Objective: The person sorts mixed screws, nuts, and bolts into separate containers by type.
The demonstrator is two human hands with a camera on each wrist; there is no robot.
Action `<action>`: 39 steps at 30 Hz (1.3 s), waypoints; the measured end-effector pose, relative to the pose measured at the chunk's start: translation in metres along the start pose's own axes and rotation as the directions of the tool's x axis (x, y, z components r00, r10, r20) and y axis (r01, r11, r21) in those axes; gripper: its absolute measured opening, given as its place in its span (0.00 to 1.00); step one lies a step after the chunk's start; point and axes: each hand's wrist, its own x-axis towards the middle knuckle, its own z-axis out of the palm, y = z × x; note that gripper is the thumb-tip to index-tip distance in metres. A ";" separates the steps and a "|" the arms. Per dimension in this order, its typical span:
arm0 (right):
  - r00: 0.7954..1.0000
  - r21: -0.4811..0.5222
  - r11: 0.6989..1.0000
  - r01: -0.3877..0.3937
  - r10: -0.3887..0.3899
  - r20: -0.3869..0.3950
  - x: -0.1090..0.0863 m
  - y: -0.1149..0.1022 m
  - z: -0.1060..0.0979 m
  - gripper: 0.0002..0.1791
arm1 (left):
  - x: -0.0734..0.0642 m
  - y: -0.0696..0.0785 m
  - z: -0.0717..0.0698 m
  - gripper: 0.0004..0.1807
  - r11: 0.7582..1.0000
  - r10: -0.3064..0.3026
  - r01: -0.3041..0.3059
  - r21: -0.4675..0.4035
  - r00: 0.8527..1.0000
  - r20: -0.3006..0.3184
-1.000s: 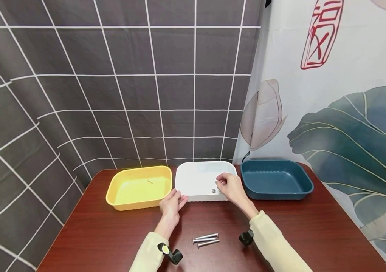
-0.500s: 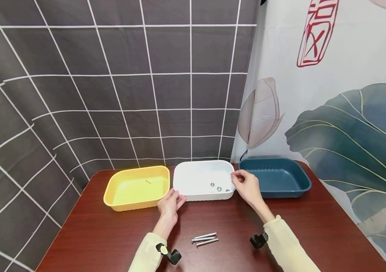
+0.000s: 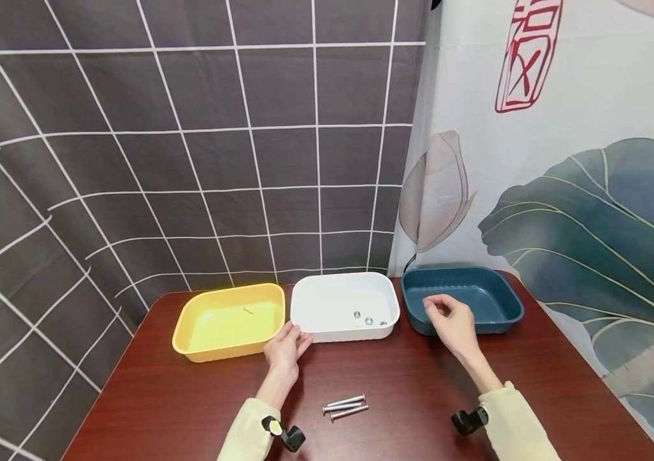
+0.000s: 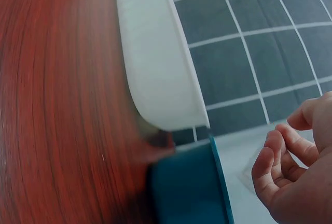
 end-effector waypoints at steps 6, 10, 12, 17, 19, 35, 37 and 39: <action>0.997 0.010 0.999 -0.051 0.052 -0.049 -0.002 0.013 -0.024 0.09 | -0.001 0.000 0.000 0.26 1.000 0.018 -0.018 -0.013 1.000 0.004; 0.995 0.062 0.995 -0.082 0.085 -0.055 -0.005 0.021 -0.036 0.10 | -0.004 -0.003 -0.004 0.20 1.000 0.027 -0.027 -0.004 1.000 -0.011; 0.994 0.076 0.993 -0.089 0.093 -0.059 -0.006 0.024 -0.040 0.11 | -0.006 -0.004 -0.007 0.16 0.999 0.034 -0.034 0.001 0.999 -0.016; 0.991 0.063 0.992 -0.109 0.113 -0.072 -0.009 0.028 -0.051 0.13 | -0.013 -0.003 -0.014 0.15 0.997 0.044 -0.043 0.064 0.999 -0.010; 0.990 0.055 0.992 -0.114 0.118 -0.074 -0.011 0.030 -0.054 0.14 | -0.017 -0.002 -0.017 0.16 0.993 0.044 -0.043 0.113 0.999 -0.003; 0.928 0.261 0.909 -0.325 0.360 -0.097 -0.010 0.046 -0.083 0.18 | -0.049 0.005 -0.032 0.15 0.903 0.091 -0.141 0.406 0.986 0.139; 0.904 0.275 0.886 -0.372 0.414 -0.109 -0.009 0.049 -0.089 0.18 | -0.051 0.005 -0.032 0.14 0.877 0.096 -0.160 0.454 0.982 0.160; 0.882 0.268 0.869 -0.415 0.457 -0.116 -0.007 0.051 -0.095 0.18 | -0.054 0.006 -0.032 0.13 0.843 0.111 -0.194 0.502 0.975 0.192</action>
